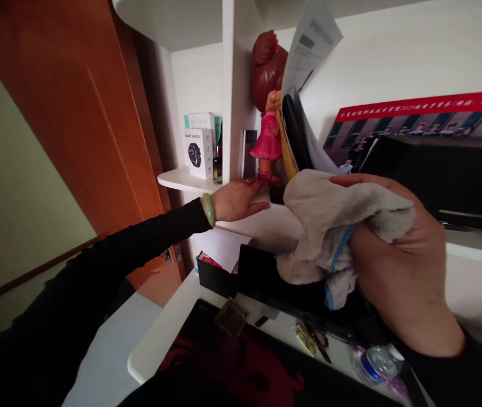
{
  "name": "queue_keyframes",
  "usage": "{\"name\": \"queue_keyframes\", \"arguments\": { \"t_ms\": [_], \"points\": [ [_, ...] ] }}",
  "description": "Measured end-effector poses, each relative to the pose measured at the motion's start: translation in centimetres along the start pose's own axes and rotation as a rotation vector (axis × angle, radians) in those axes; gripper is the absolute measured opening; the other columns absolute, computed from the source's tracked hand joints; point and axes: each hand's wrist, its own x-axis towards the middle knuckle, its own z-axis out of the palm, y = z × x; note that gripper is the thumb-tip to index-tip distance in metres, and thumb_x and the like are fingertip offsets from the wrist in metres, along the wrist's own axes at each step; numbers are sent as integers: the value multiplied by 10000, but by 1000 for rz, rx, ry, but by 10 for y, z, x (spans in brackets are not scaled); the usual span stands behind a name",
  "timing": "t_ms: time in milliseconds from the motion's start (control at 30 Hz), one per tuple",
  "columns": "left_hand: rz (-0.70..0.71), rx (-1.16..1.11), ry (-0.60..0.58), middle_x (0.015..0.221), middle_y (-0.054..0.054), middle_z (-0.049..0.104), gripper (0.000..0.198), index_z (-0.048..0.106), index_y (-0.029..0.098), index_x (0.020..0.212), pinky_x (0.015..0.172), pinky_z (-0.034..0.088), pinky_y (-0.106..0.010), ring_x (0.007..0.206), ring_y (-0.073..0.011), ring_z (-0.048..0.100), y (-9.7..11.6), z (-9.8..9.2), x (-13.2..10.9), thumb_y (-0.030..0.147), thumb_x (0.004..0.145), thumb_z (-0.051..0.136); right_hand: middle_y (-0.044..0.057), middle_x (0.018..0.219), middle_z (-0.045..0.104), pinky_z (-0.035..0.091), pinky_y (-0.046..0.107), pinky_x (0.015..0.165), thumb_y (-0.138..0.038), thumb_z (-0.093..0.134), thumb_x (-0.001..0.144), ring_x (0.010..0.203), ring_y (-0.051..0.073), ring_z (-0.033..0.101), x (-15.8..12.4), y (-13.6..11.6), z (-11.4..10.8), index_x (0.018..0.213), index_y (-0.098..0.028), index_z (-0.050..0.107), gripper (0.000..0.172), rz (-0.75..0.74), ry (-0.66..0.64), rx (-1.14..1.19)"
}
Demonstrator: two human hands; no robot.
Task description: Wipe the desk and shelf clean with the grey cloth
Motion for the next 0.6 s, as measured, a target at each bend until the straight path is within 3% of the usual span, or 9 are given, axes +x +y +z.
{"name": "queue_keyframes", "arguments": {
  "t_ms": [67,133,267,467,600],
  "points": [
    [23,0,17,1363,-211,758,484,630,61,1480,1037,590,-436,1229,-330,750,-2,0,-6,375,1112,605,7,1154,851,592,413,837,-249,690,732,995,252,794,-1,2,2,1147,-328,854,453,112,5,36],
    [31,-22,48,1337,-192,772,425,650,73,1448,1035,595,-432,1224,-320,754,-5,1,-11,295,1087,652,-8,1122,853,584,383,813,-248,666,698,975,234,789,-1,3,4,1110,-322,859,461,131,18,34],
    [41,-83,143,1244,-144,800,373,685,139,1423,988,619,-432,1163,-304,778,-11,6,-20,222,1060,692,-16,1106,851,585,361,795,-246,625,694,957,218,784,-3,3,9,1097,-309,849,465,70,48,-5],
    [110,-125,275,1486,-123,725,329,724,211,1410,989,653,-405,1220,-270,783,-21,16,-27,203,1104,603,-19,1172,847,605,407,939,-212,579,677,1078,242,799,-9,-3,13,1118,-320,829,518,-96,61,-83],
    [186,-127,403,1573,-140,681,374,697,197,1464,1077,652,-421,1318,-260,758,-32,27,-34,218,1147,500,-5,1165,850,625,435,934,-189,575,681,1073,268,812,-7,-2,16,1105,-314,817,505,-133,73,-109]
  ]
}}
